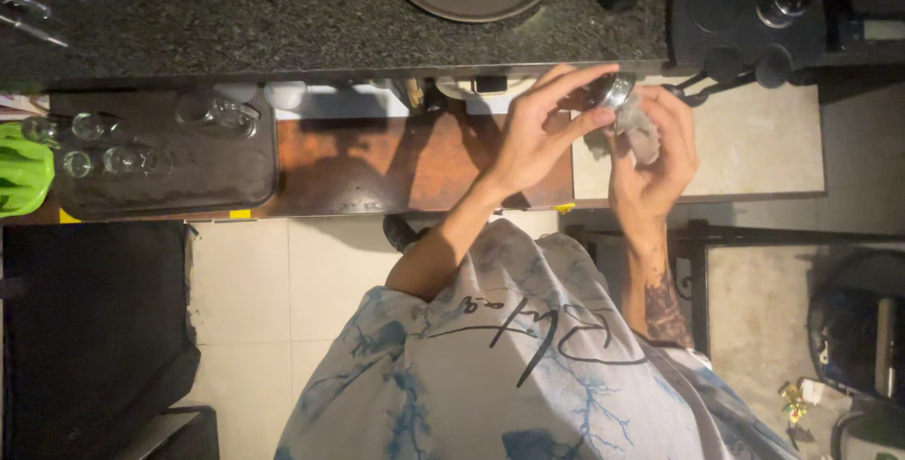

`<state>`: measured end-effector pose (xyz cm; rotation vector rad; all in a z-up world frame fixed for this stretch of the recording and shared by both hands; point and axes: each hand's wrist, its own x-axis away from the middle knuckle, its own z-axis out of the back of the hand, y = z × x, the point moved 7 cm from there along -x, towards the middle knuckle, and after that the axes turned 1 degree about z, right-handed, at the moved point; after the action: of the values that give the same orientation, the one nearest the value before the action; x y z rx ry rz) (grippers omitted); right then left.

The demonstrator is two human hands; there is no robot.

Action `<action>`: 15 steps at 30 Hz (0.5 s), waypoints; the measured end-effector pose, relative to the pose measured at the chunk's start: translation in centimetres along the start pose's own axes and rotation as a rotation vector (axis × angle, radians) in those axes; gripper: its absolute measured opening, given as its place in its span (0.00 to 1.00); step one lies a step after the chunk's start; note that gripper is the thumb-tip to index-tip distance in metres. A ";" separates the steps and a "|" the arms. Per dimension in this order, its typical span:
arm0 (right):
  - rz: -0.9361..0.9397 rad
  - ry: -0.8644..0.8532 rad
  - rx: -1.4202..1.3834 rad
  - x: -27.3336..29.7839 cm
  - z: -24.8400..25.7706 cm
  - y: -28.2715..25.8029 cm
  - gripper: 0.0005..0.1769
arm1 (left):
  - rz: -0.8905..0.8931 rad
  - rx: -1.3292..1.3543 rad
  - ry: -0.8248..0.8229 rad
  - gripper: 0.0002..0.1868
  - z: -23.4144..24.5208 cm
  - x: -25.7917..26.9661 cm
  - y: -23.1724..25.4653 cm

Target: The person wipes a metal bar tool and a metal jigger with a cloth on a countertop. They handle the items one at a time, rotating them to wipe different sides, and place them back on the counter after cleaning.

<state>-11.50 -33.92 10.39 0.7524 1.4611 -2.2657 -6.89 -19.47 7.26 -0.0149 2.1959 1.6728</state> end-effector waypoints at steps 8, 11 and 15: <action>-0.164 0.160 -0.247 0.4 0.5 1.6 0.24 | -0.094 0.118 -0.047 0.30 -1.1 0.0 0.2; -0.141 0.098 -0.303 0.9 0.4 1.9 0.14 | -0.063 0.132 0.004 0.30 -1.0 0.2 0.0; -0.238 0.079 -0.521 0.6 0.5 3.2 0.11 | -0.060 0.152 -0.021 0.30 -1.0 0.2 0.2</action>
<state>-10.34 -35.66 7.88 0.5295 2.1526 -1.8779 -7.43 -20.27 7.58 -0.0219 2.2774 1.4650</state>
